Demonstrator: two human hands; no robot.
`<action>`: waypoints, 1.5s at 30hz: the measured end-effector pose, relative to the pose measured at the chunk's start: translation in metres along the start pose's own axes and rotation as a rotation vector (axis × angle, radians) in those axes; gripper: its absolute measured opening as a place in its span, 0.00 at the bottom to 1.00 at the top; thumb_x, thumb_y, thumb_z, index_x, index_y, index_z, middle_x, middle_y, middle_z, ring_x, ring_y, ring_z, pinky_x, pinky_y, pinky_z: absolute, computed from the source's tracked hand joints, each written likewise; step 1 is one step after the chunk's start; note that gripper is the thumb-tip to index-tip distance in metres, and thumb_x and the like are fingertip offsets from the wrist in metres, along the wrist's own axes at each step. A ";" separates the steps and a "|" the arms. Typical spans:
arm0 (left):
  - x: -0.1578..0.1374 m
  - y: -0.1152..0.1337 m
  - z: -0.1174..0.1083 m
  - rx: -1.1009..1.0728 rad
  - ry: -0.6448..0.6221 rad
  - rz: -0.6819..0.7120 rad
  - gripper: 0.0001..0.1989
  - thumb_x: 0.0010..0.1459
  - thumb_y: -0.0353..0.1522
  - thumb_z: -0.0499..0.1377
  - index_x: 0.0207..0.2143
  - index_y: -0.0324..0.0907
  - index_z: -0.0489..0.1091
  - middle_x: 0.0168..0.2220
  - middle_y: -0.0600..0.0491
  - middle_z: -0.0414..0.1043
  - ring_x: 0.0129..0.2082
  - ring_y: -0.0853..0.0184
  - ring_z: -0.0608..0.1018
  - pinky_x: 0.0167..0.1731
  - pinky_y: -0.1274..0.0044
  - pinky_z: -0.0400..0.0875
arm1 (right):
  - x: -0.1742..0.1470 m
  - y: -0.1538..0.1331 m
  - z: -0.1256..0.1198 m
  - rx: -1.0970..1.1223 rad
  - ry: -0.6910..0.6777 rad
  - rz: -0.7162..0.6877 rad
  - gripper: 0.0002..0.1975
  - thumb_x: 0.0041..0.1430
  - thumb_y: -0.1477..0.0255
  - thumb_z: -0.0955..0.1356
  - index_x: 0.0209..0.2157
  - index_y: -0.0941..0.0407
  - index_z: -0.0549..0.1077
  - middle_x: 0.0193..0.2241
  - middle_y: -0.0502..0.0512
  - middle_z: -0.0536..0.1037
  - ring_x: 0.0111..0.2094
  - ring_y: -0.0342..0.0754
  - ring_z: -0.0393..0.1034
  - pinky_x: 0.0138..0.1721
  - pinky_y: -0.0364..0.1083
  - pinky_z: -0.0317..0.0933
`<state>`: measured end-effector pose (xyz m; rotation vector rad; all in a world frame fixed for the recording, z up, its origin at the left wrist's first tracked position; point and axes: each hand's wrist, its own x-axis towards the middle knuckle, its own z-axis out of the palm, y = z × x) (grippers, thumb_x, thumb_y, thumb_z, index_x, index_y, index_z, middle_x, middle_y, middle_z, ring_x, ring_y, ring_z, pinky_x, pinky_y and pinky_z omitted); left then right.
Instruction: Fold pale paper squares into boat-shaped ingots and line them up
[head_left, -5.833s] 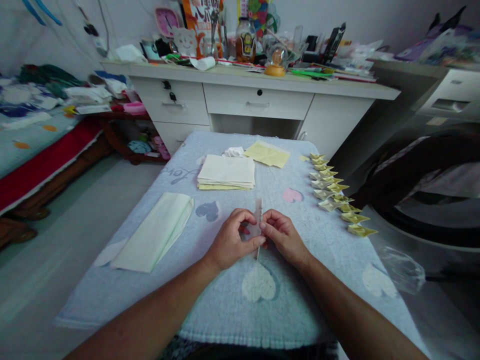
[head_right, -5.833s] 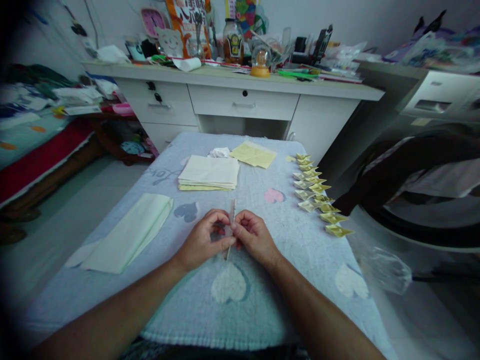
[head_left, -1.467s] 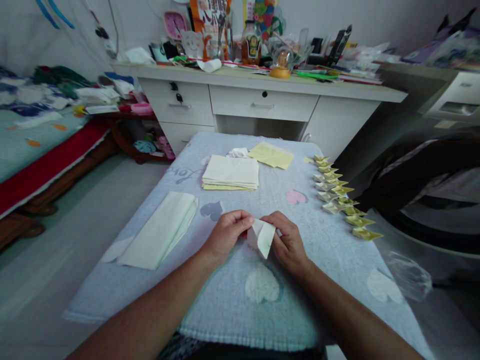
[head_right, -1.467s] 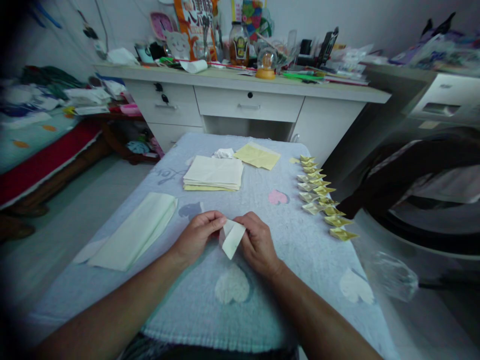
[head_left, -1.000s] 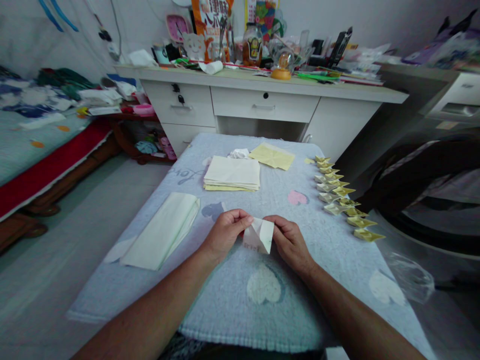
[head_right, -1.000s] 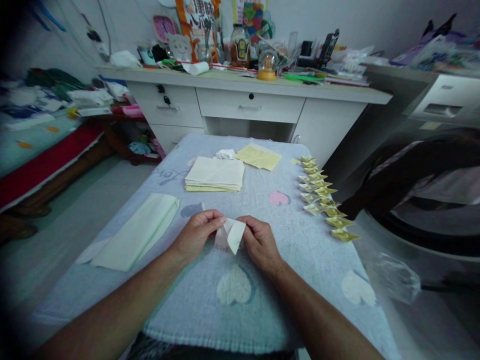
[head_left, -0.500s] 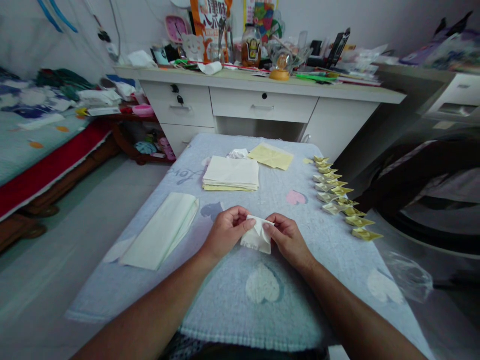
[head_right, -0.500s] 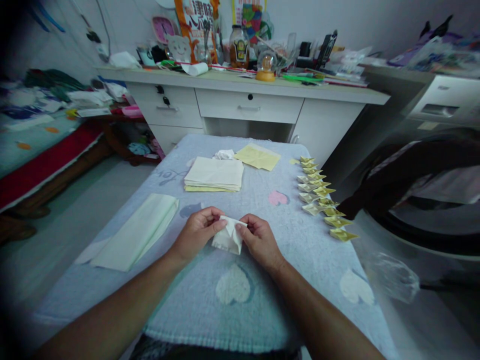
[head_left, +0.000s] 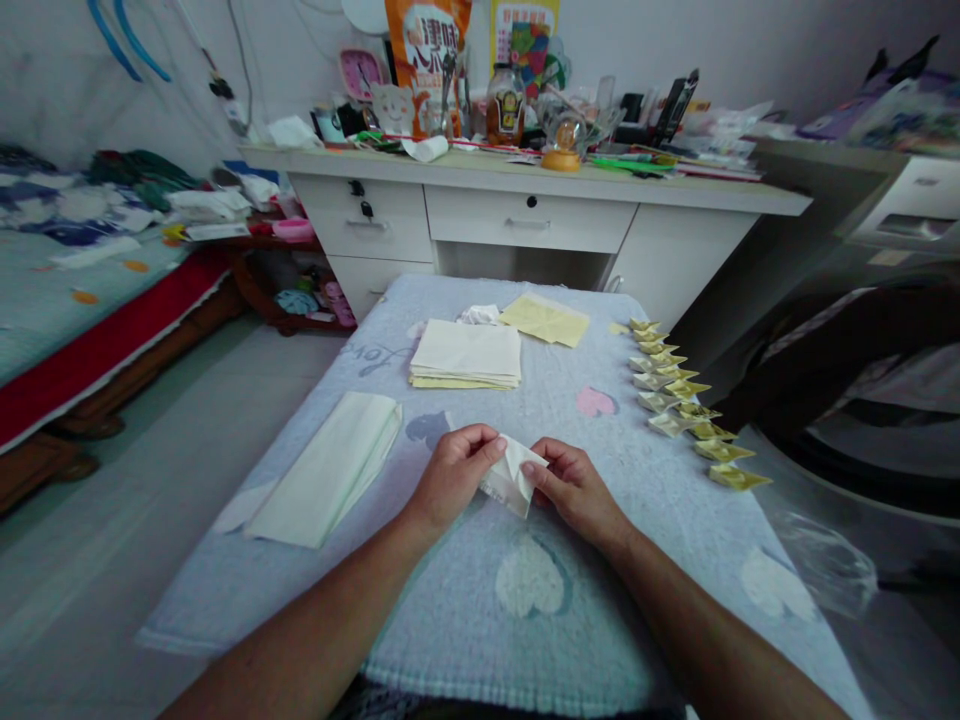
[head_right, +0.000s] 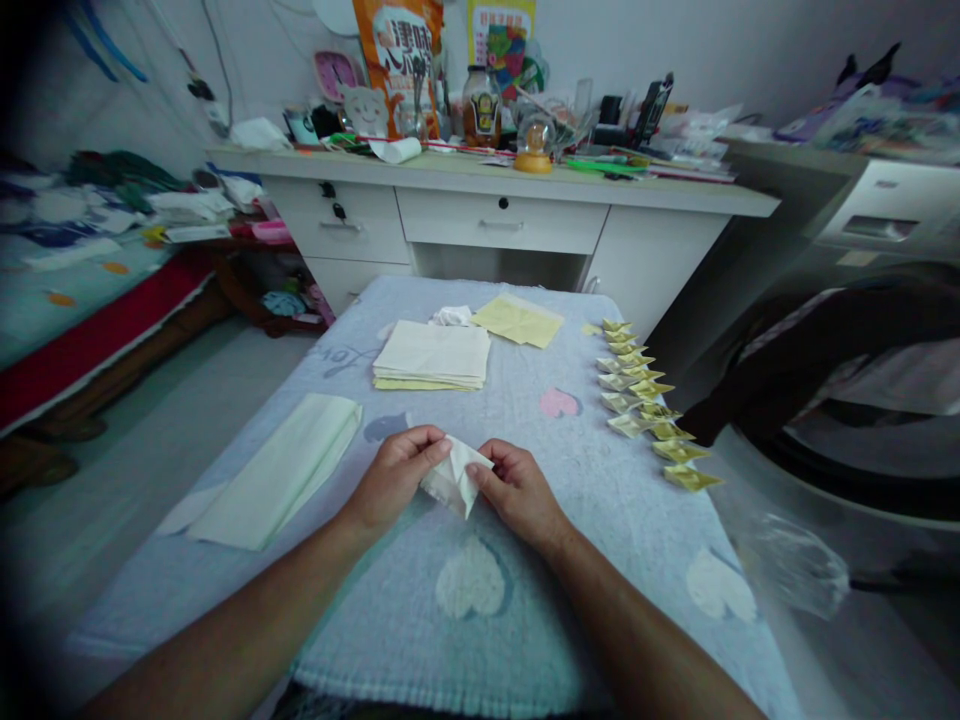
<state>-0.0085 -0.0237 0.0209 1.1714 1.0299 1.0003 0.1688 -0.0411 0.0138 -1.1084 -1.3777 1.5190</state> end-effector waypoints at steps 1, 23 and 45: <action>0.000 0.000 0.001 -0.020 -0.014 0.003 0.14 0.53 0.41 0.62 0.28 0.38 0.69 0.22 0.58 0.66 0.21 0.74 0.66 0.24 0.81 0.59 | 0.000 0.000 0.000 0.005 0.003 0.012 0.18 0.54 0.56 0.69 0.26 0.57 0.67 0.15 0.44 0.64 0.17 0.37 0.54 0.18 0.38 0.47; -0.006 0.002 -0.001 0.054 -0.286 0.032 0.11 0.53 0.36 0.61 0.39 0.41 0.70 0.32 0.54 0.69 0.30 0.69 0.70 0.30 0.79 0.62 | 0.002 0.001 -0.003 0.209 -0.028 0.015 0.25 0.53 0.61 0.71 0.49 0.52 0.60 0.25 0.45 0.72 0.17 0.37 0.58 0.18 0.37 0.53; -0.002 -0.006 -0.002 0.198 -0.244 0.175 0.05 0.51 0.24 0.58 0.31 0.40 0.70 0.36 0.54 0.62 0.37 0.69 0.70 0.34 0.81 0.62 | 0.000 -0.001 0.003 0.286 -0.055 -0.042 0.33 0.50 0.66 0.74 0.53 0.52 0.55 0.38 0.51 0.72 0.34 0.43 0.68 0.31 0.41 0.59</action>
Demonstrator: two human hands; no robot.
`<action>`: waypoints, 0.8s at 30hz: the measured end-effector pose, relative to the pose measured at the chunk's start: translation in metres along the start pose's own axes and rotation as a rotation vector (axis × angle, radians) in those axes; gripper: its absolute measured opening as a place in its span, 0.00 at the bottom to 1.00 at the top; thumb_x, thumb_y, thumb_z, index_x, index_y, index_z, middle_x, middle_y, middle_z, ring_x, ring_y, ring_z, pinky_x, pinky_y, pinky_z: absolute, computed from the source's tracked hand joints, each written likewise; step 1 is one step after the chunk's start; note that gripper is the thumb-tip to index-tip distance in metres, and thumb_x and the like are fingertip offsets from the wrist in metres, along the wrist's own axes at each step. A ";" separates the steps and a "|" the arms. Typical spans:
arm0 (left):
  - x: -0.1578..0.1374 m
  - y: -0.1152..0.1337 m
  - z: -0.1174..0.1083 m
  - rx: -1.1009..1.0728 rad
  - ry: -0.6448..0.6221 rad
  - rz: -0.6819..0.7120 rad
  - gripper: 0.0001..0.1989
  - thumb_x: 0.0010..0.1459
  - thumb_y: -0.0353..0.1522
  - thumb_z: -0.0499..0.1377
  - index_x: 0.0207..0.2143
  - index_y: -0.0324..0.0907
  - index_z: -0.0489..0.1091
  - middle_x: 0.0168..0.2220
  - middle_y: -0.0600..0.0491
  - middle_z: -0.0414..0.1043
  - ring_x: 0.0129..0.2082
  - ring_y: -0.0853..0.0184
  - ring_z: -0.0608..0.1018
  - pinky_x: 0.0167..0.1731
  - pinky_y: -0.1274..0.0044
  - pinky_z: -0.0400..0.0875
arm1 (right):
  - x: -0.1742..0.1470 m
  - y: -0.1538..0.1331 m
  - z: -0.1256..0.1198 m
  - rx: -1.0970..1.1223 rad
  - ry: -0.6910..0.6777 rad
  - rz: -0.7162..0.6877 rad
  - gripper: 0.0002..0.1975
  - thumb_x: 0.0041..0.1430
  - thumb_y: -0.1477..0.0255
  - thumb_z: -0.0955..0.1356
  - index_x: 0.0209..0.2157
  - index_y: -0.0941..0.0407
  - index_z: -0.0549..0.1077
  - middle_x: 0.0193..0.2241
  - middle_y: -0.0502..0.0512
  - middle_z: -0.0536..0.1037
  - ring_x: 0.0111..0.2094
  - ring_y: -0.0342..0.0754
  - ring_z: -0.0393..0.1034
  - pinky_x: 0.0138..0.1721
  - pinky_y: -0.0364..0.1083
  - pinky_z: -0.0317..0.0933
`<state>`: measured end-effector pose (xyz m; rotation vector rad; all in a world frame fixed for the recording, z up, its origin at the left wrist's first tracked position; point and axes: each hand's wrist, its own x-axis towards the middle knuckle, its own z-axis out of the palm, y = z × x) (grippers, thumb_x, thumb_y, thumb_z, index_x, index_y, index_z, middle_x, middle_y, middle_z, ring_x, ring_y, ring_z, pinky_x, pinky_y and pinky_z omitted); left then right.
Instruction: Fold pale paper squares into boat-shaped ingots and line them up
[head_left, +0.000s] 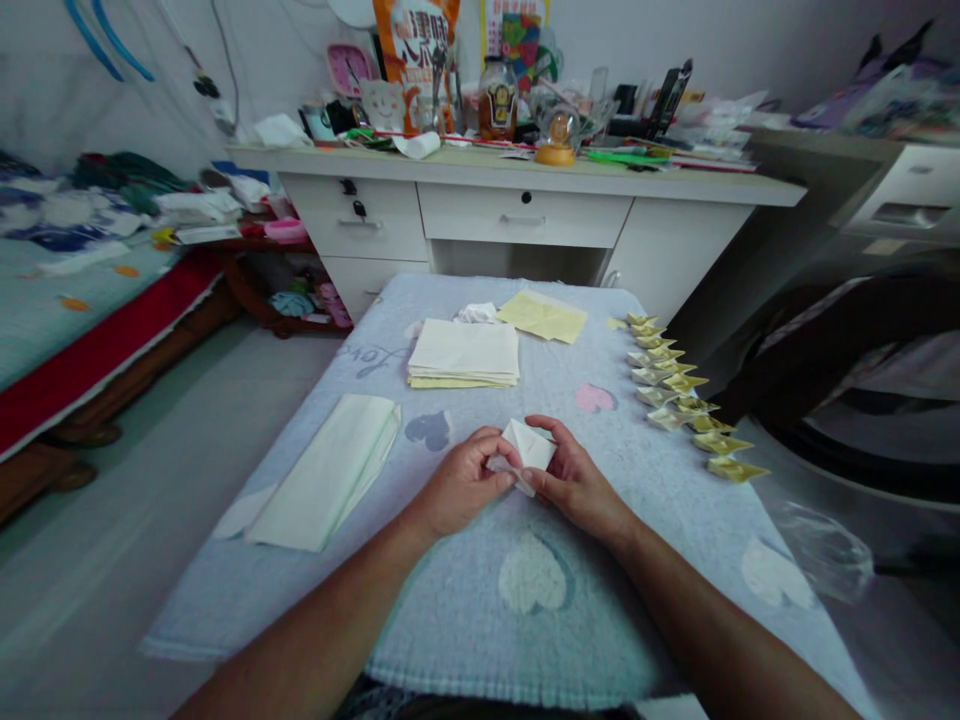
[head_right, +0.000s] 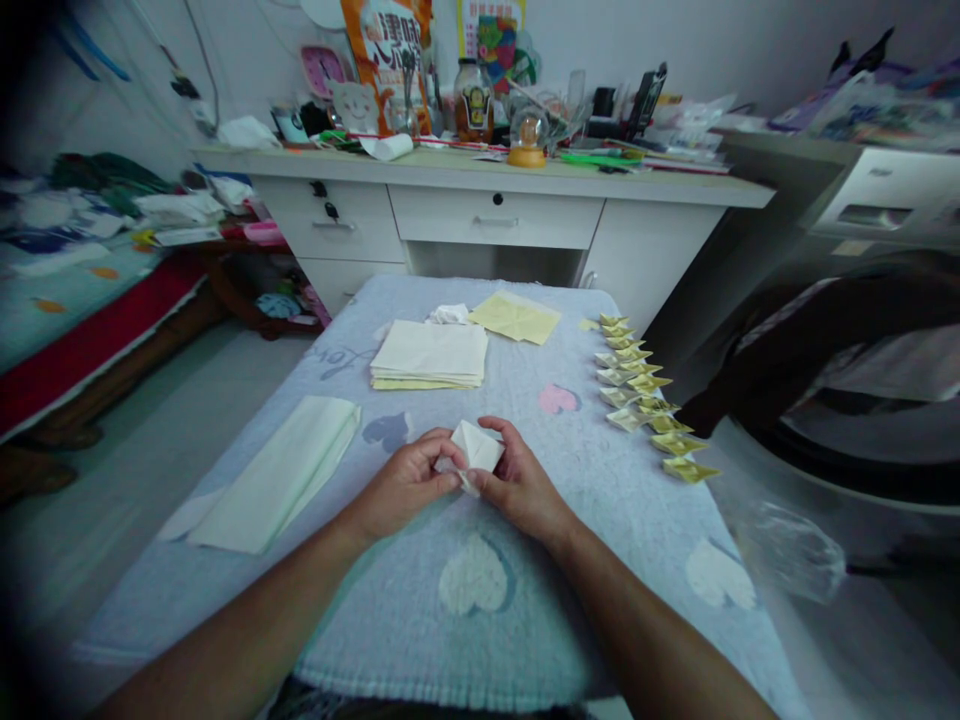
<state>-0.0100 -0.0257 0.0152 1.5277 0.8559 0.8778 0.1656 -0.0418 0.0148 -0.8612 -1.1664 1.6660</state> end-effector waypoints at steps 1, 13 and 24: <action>0.000 0.000 0.000 0.011 -0.001 -0.001 0.06 0.51 0.24 0.57 0.32 0.40 0.70 0.36 0.54 0.62 0.36 0.70 0.70 0.33 0.81 0.62 | 0.000 -0.001 0.000 -0.006 0.000 0.001 0.33 0.50 0.66 0.74 0.53 0.52 0.55 0.37 0.51 0.72 0.33 0.43 0.68 0.30 0.40 0.59; -0.001 0.001 -0.002 0.092 -0.026 -0.010 0.04 0.50 0.24 0.58 0.29 0.40 0.69 0.34 0.55 0.61 0.35 0.70 0.70 0.33 0.80 0.62 | 0.002 0.003 -0.003 -0.009 0.005 -0.020 0.33 0.50 0.67 0.74 0.53 0.53 0.55 0.36 0.50 0.71 0.31 0.42 0.66 0.29 0.40 0.59; -0.003 -0.004 -0.003 0.102 -0.019 0.021 0.03 0.52 0.25 0.58 0.29 0.40 0.69 0.35 0.55 0.64 0.38 0.68 0.71 0.36 0.79 0.64 | 0.000 0.002 -0.005 -0.027 -0.026 -0.024 0.34 0.50 0.66 0.74 0.54 0.53 0.55 0.38 0.52 0.71 0.37 0.44 0.68 0.36 0.43 0.62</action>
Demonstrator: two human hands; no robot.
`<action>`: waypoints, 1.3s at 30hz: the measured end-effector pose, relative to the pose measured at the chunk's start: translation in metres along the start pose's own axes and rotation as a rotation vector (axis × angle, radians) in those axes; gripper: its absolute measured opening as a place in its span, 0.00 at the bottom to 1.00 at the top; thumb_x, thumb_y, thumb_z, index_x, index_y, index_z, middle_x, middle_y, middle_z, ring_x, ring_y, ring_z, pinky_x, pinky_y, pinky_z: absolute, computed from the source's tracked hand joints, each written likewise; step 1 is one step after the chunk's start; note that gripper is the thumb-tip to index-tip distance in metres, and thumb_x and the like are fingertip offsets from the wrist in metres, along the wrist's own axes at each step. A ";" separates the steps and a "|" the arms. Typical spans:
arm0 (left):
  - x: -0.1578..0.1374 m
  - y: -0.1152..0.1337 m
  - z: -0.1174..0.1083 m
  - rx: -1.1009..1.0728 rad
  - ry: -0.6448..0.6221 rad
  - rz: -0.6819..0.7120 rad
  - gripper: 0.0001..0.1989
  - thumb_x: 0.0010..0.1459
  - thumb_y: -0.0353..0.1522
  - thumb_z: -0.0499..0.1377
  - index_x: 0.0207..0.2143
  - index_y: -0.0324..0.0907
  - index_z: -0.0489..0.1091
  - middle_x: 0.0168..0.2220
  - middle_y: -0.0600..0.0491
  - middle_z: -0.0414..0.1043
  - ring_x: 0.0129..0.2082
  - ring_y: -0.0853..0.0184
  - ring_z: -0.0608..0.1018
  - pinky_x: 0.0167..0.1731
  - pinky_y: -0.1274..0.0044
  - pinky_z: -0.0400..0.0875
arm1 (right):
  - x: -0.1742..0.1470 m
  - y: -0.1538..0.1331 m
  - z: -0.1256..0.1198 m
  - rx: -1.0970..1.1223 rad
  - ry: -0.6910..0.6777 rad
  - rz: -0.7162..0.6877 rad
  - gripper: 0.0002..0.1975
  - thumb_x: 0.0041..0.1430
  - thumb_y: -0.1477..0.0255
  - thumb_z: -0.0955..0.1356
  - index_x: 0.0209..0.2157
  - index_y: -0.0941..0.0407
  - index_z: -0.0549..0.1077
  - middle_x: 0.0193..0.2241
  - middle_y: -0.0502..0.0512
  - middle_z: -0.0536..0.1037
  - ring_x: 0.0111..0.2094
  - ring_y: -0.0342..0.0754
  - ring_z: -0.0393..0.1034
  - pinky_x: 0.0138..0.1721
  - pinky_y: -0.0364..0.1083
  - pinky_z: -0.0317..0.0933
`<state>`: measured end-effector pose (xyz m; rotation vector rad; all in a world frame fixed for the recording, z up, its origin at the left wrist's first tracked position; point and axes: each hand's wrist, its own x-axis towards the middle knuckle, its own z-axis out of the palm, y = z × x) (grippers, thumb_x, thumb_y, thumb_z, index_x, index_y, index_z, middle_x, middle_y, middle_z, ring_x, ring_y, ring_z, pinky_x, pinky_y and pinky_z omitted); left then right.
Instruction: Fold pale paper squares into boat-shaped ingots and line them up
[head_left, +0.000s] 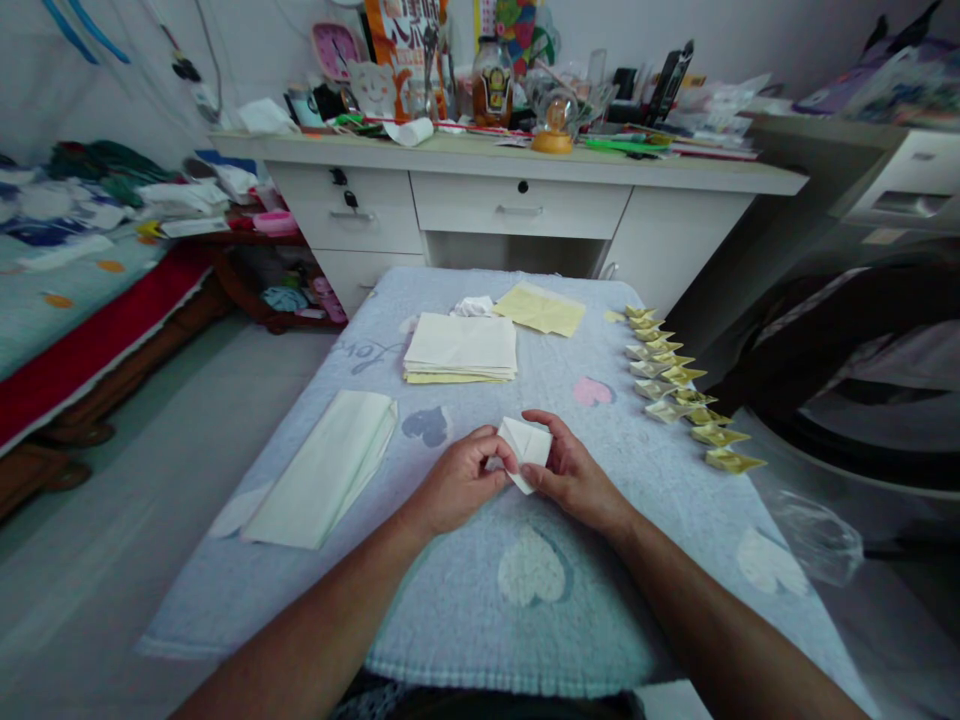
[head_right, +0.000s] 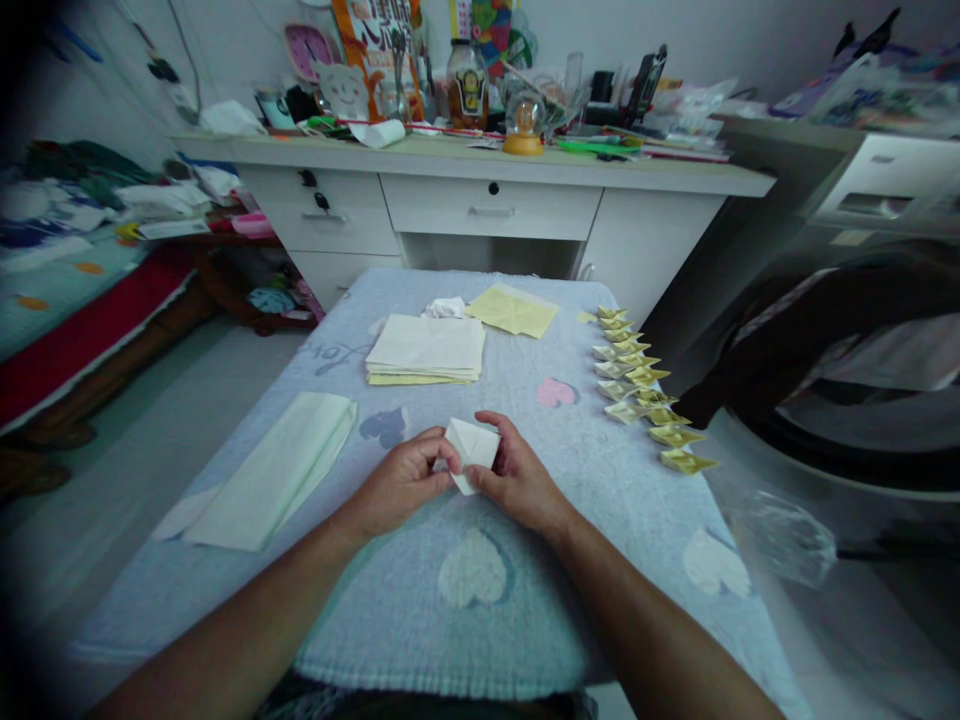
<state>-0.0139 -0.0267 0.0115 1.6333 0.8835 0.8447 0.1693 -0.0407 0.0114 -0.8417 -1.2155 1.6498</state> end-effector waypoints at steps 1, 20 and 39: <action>0.000 0.000 0.000 0.001 0.004 0.001 0.03 0.52 0.25 0.58 0.29 0.41 0.69 0.35 0.54 0.64 0.38 0.68 0.71 0.36 0.79 0.64 | 0.000 0.000 0.000 0.000 -0.005 -0.001 0.34 0.50 0.66 0.74 0.54 0.53 0.55 0.39 0.52 0.71 0.38 0.45 0.68 0.38 0.43 0.62; -0.001 0.008 -0.002 0.277 -0.003 0.002 0.08 0.50 0.22 0.55 0.28 0.41 0.72 0.32 0.55 0.63 0.33 0.70 0.71 0.32 0.80 0.62 | 0.002 0.004 0.000 0.010 0.008 0.015 0.36 0.50 0.65 0.74 0.56 0.53 0.53 0.35 0.50 0.70 0.33 0.43 0.66 0.33 0.41 0.61; 0.000 0.004 0.003 -0.107 0.094 -0.163 0.12 0.53 0.30 0.58 0.42 0.42 0.66 0.30 0.58 0.67 0.28 0.71 0.69 0.27 0.81 0.62 | 0.001 0.002 -0.006 -0.066 -0.007 0.036 0.34 0.54 0.65 0.71 0.58 0.53 0.53 0.29 0.47 0.70 0.21 0.38 0.59 0.22 0.38 0.53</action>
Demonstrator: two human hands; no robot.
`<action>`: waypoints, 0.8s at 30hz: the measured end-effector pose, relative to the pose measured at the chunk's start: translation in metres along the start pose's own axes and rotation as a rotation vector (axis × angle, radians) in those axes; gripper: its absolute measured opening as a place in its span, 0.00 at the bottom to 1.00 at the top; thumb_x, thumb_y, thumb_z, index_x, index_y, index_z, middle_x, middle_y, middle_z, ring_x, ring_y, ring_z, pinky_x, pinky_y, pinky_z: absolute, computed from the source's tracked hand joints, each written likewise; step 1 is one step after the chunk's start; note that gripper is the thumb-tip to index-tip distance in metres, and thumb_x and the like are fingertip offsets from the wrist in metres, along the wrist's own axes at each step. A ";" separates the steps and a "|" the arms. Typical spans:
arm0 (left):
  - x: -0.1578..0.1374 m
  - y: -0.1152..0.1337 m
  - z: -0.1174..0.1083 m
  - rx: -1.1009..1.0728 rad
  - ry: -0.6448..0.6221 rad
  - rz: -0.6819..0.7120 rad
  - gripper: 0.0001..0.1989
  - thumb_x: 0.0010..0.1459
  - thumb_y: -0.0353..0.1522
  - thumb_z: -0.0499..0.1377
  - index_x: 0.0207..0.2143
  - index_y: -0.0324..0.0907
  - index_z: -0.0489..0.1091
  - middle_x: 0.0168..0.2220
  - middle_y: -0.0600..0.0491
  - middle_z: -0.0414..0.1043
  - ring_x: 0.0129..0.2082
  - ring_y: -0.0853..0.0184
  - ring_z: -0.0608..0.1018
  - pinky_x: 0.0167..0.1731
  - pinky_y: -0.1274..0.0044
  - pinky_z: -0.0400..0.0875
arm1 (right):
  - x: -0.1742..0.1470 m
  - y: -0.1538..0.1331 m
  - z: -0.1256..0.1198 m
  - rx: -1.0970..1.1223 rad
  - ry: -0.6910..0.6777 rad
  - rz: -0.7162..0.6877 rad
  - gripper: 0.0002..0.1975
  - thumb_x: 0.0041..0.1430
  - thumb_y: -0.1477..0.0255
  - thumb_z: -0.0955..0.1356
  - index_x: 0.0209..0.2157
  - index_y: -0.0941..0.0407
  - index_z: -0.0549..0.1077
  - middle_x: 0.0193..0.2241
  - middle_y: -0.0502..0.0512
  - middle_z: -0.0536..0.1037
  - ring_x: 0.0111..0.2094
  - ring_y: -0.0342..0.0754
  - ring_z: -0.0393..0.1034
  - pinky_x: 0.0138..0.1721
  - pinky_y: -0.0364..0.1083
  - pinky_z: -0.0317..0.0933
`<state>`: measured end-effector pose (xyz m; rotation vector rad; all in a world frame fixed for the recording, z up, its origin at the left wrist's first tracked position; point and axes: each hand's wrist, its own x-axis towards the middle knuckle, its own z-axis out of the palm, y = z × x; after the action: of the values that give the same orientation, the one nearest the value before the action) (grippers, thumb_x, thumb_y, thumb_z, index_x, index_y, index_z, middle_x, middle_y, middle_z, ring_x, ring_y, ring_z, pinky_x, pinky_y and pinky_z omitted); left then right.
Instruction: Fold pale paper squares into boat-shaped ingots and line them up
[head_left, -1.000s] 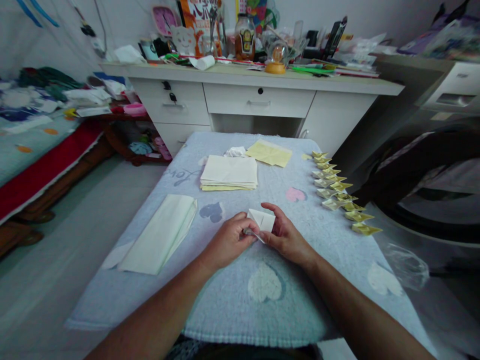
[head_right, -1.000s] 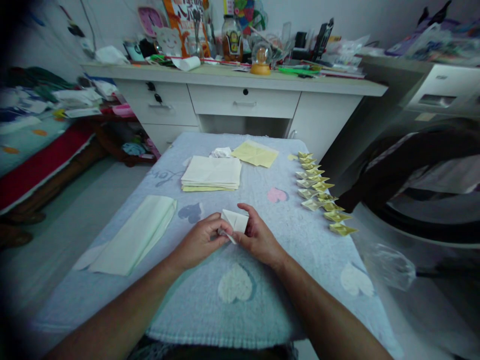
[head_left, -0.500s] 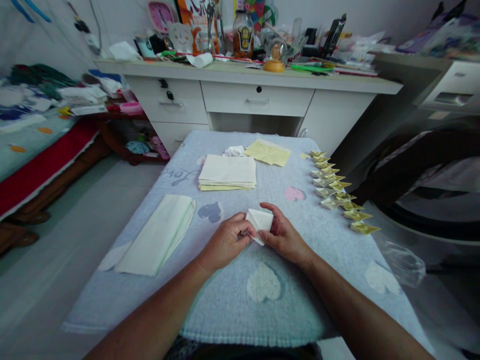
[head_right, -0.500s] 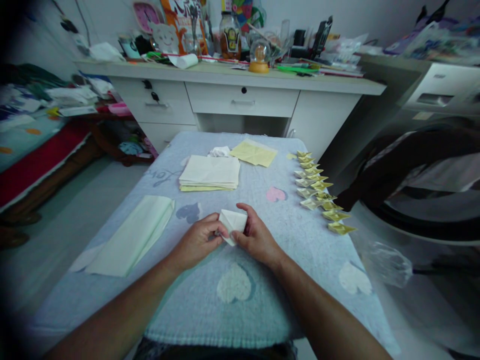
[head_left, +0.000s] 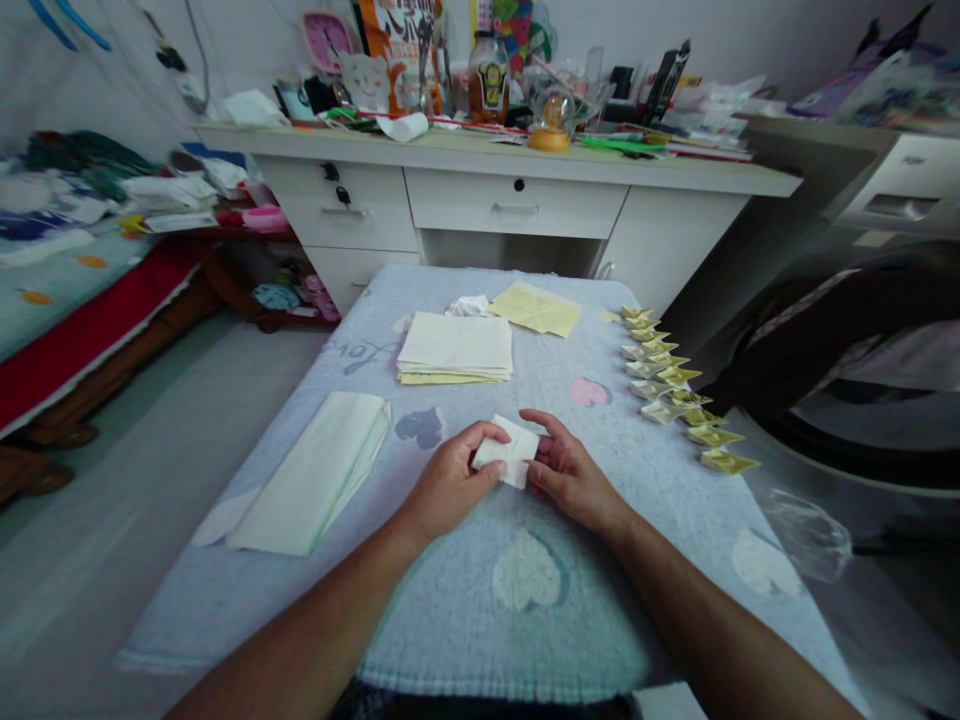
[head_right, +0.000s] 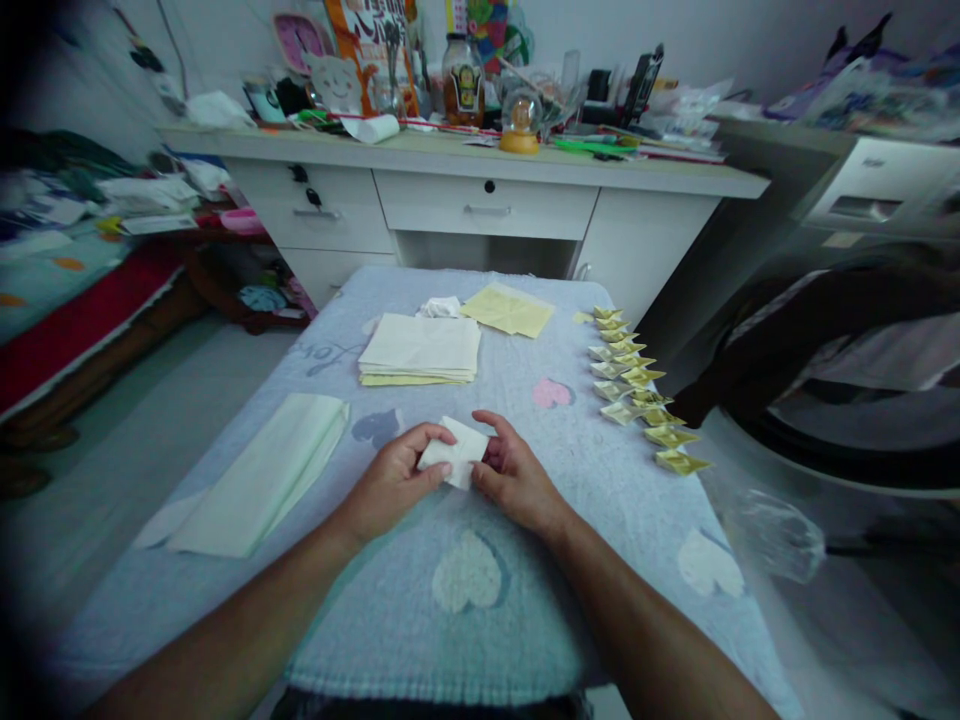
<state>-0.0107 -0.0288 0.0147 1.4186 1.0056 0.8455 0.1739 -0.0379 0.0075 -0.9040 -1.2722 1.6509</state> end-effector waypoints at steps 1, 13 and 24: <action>0.001 0.000 0.000 -0.052 0.011 -0.002 0.14 0.52 0.30 0.59 0.43 0.42 0.65 0.31 0.57 0.68 0.29 0.71 0.69 0.28 0.81 0.62 | 0.000 0.000 -0.001 -0.022 0.006 -0.001 0.33 0.55 0.65 0.71 0.58 0.53 0.53 0.27 0.46 0.69 0.21 0.38 0.58 0.21 0.38 0.52; 0.004 0.004 0.000 -0.432 -0.030 -0.196 0.13 0.49 0.32 0.63 0.38 0.39 0.69 0.29 0.54 0.68 0.26 0.73 0.69 0.24 0.81 0.61 | -0.008 -0.012 0.000 -0.810 0.093 -0.474 0.19 0.56 0.75 0.66 0.49 0.48 0.72 0.47 0.57 0.64 0.51 0.54 0.58 0.51 0.56 0.54; -0.002 0.006 -0.002 0.172 0.090 0.186 0.12 0.60 0.38 0.56 0.40 0.41 0.73 0.48 0.47 0.68 0.50 0.61 0.69 0.49 0.72 0.64 | -0.004 -0.012 0.002 -0.587 0.143 -0.345 0.05 0.61 0.69 0.66 0.34 0.54 0.73 0.28 0.51 0.71 0.33 0.46 0.64 0.38 0.47 0.58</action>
<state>-0.0123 -0.0301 0.0211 1.6524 1.0457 0.9840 0.1756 -0.0409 0.0200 -1.0457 -1.7349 0.9368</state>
